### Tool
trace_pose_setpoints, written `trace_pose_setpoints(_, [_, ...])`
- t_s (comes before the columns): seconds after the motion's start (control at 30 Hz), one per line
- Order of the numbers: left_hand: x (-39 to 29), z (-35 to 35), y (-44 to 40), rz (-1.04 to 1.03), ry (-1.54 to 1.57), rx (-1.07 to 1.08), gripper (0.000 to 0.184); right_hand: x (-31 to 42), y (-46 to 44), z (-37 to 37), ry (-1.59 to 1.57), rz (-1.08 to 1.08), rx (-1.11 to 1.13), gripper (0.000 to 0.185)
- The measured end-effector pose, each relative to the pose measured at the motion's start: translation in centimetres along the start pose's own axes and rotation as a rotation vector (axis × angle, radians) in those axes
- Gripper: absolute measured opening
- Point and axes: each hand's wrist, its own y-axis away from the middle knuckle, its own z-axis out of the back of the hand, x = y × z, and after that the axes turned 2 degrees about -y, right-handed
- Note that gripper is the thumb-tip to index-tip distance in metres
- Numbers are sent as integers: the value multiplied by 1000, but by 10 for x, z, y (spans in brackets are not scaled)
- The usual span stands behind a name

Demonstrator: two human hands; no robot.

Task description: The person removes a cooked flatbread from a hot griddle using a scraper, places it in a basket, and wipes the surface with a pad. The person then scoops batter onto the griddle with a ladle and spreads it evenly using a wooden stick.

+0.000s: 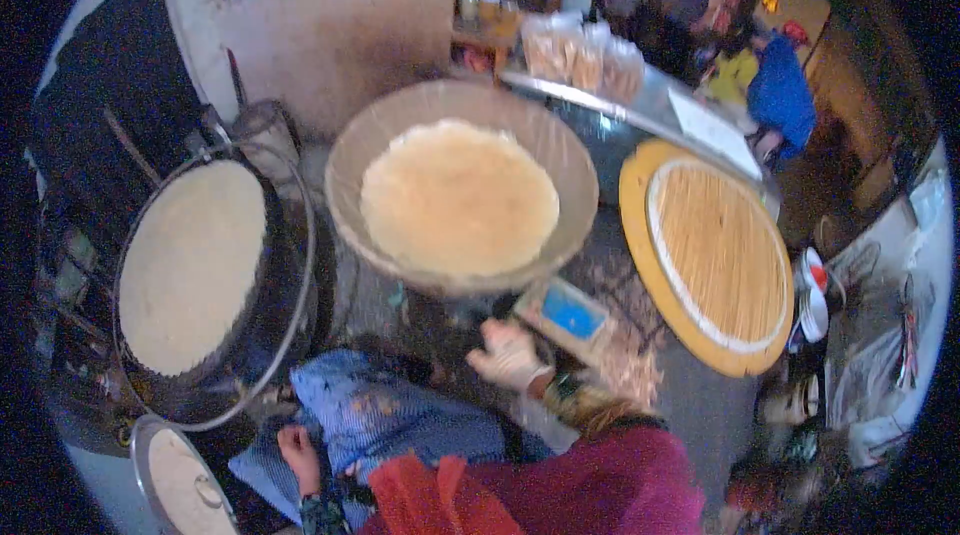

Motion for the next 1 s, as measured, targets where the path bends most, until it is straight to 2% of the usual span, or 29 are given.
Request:
trace_pose_setpoints(0.07, [-5,-16,3,-49,19,-2,6,-91,15,-35,118,-11,-371,91])
trace_pose_setpoints(0.13, [-26,-24,8,-64,35,38,8,-128,27,-21,152,-208,-251,104])
trace_pose_setpoints(0.2, [-39,-33,2,-115,-17,57,11,-159,19,-20,131,-313,-253,113])
trace_pose_setpoints(0.3, [-4,-40,-2,-185,-137,56,15,-189,-6,-22,105,-435,-244,125])
trace_pose_setpoints(0.33, [-19,-39,0,-204,-172,3,11,-201,-17,-35,127,-450,-256,129])
trace_pose_setpoints(0.4, [-21,-35,2,-156,-158,-33,9,-166,-14,-6,100,-475,-177,119])
trace_pose_setpoints(0.43, [-20,-34,3,-138,-150,-50,8,-170,-18,-14,129,-385,-203,113])
trace_pose_setpoints(0.5, [-16,-35,4,-104,-123,-80,6,-187,-19,-51,193,-210,-261,103])
trace_pose_setpoints(0.6, [-18,-33,6,-109,-132,-76,6,-189,-9,-101,356,-73,-478,73])
trace_pose_setpoints(0.7, [-16,-30,6,-150,-125,-70,5,-92,23,-24,123,-133,3,51])
trace_pose_setpoints(0.8, [-22,-24,0,-126,-86,-61,5,-19,37,-18,-709,87,-375,37])
trace_pose_setpoints(0.87, [-25,-22,-6,-112,-81,-60,6,41,19,16,-1130,50,-233,32])
trace_pose_setpoints(0.9, [-28,-19,-8,-60,-91,-35,8,76,7,42,-1289,218,-112,30])
trace_pose_setpoints(0.93, [-24,-23,-10,-94,-72,-104,9,112,-9,57,-1455,376,33,27])
trace_pose_setpoints(1.0, [-25,-19,-9,-116,-94,-82,10,150,-47,40,-1385,554,315,24])
